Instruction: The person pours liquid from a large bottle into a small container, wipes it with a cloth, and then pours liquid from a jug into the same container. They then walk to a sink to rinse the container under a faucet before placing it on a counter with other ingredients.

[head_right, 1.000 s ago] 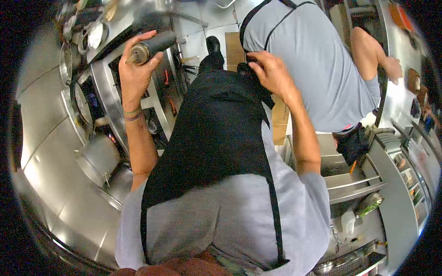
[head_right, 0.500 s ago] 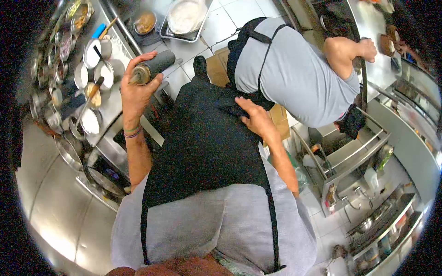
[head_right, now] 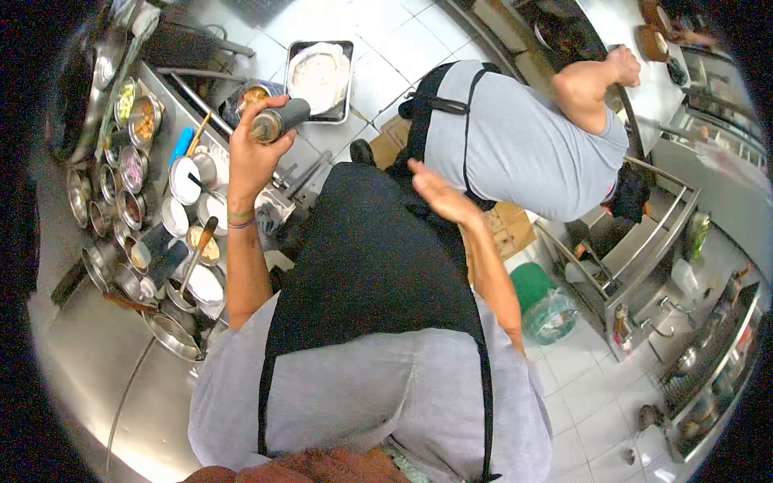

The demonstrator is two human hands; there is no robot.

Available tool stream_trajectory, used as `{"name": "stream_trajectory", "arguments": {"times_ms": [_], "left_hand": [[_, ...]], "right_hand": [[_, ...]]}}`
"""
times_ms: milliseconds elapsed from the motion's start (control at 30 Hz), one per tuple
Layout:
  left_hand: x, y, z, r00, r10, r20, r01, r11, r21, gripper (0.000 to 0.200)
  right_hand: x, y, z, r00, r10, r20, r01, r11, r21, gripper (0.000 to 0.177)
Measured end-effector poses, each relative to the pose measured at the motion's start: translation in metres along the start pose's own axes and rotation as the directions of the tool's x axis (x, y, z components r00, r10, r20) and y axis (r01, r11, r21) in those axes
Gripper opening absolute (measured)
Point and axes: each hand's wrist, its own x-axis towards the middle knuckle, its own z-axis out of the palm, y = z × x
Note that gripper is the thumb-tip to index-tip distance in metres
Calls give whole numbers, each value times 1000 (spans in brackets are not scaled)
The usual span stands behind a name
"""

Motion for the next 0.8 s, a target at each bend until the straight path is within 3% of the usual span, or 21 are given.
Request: {"name": "stream_trajectory", "arguments": {"times_ms": [33,67,100,133,167,233,333,367,467,567,633,700,767,800], "left_hand": [[4,4,6,1000,12,3,-12,1000,2,47],[8,9,12,1000,24,6,-24,1000,8,47],[12,16,17,999,39,11,-39,999,18,48],[13,28,22,999,54,9,-54,995,89,49],[14,33,28,1000,-27,-1,27,1000,-1,48],[18,49,40,994,-110,-5,110,994,8,47],[36,47,54,1000,-11,2,11,997,82,47],[46,43,54,1000,-10,16,7,988,155,47],[83,61,66,993,-78,93,68,992,104,46],[139,53,81,980,-17,198,9,999,41,45],[184,44,91,953,-80,292,64,996,66,44],[227,40,99,936,14,352,-12,1000,-7,45],[270,39,98,924,90,372,-61,994,-89,44],[288,47,94,916,101,388,-78,994,-76,44]], "right_hand": [[13,31,11,995,-9,98,17,996,-86,74],[16,58,29,972,84,218,-55,989,-139,81],[7,42,32,973,74,217,-80,997,17,83],[-1,38,29,980,73,187,-77,997,16,85],[-6,35,25,985,73,155,-76,997,17,87],[-15,34,20,990,45,137,-54,997,63,90],[-35,34,4,995,-29,97,16,992,127,85],[-46,27,1,991,-112,69,97,978,184,82],[-70,-2,-17,948,-311,-66,316,898,308,70],[-59,-28,-17,910,-248,-331,341,904,260,69],[-45,-31,-3,932,-160,-327,279,890,362,70],[-48,-41,-9,950,-76,-303,211,872,442,72],[-65,-44,-22,963,87,-255,101,760,642,79],[-79,-39,-31,966,88,-245,136,631,764,79]]}}
